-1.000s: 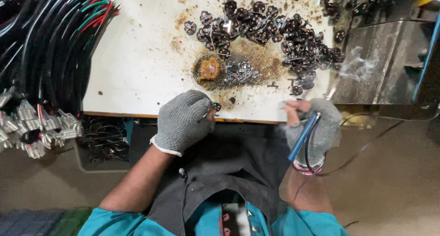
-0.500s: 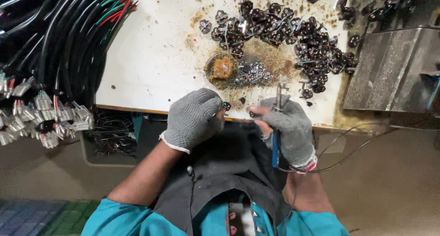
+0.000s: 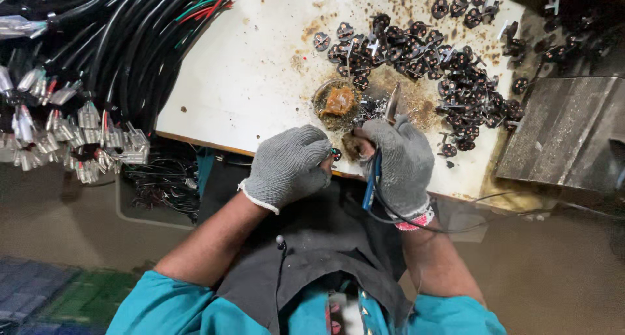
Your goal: The person solders wires to electrical connectors at a workbench. They strip insulation from wire ends, dip the exposed strands into a flux container, and use a soldering iron to tin and solder the wire ends, working through connectors one at a time.
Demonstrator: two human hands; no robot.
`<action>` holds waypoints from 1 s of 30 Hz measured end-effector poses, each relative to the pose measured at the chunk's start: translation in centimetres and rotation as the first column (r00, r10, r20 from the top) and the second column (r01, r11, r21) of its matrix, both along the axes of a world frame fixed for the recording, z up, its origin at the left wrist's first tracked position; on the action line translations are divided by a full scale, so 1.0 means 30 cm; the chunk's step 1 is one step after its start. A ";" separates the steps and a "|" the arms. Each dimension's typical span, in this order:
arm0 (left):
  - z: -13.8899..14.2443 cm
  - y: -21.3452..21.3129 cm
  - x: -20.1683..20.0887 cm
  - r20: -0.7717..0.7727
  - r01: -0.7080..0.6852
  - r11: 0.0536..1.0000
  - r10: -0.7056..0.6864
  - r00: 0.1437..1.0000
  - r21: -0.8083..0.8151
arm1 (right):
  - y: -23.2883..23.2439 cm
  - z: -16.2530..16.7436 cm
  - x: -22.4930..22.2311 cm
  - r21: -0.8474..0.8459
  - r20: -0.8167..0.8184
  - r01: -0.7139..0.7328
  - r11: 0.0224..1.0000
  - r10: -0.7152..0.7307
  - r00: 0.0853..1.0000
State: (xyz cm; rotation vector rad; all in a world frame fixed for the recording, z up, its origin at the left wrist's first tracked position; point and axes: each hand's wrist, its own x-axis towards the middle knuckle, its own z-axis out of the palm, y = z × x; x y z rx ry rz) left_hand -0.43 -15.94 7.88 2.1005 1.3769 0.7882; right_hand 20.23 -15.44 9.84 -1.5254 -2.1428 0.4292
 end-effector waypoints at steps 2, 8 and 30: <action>0.000 0.005 -0.007 -0.021 0.017 1.000 -0.018 1.000 -0.011 | -0.009 0.002 0.002 0.046 0.037 -0.030 0.999 0.028 0.999; 0.003 0.011 -0.009 -0.027 0.010 1.000 -0.010 1.000 -0.005 | -0.051 0.018 -0.028 0.196 0.137 -0.208 0.958 0.183 0.973; -0.024 0.020 -0.014 -0.015 0.035 0.999 -0.035 0.999 0.007 | -0.082 -0.016 -0.052 -0.056 -0.428 0.242 0.969 -0.242 0.871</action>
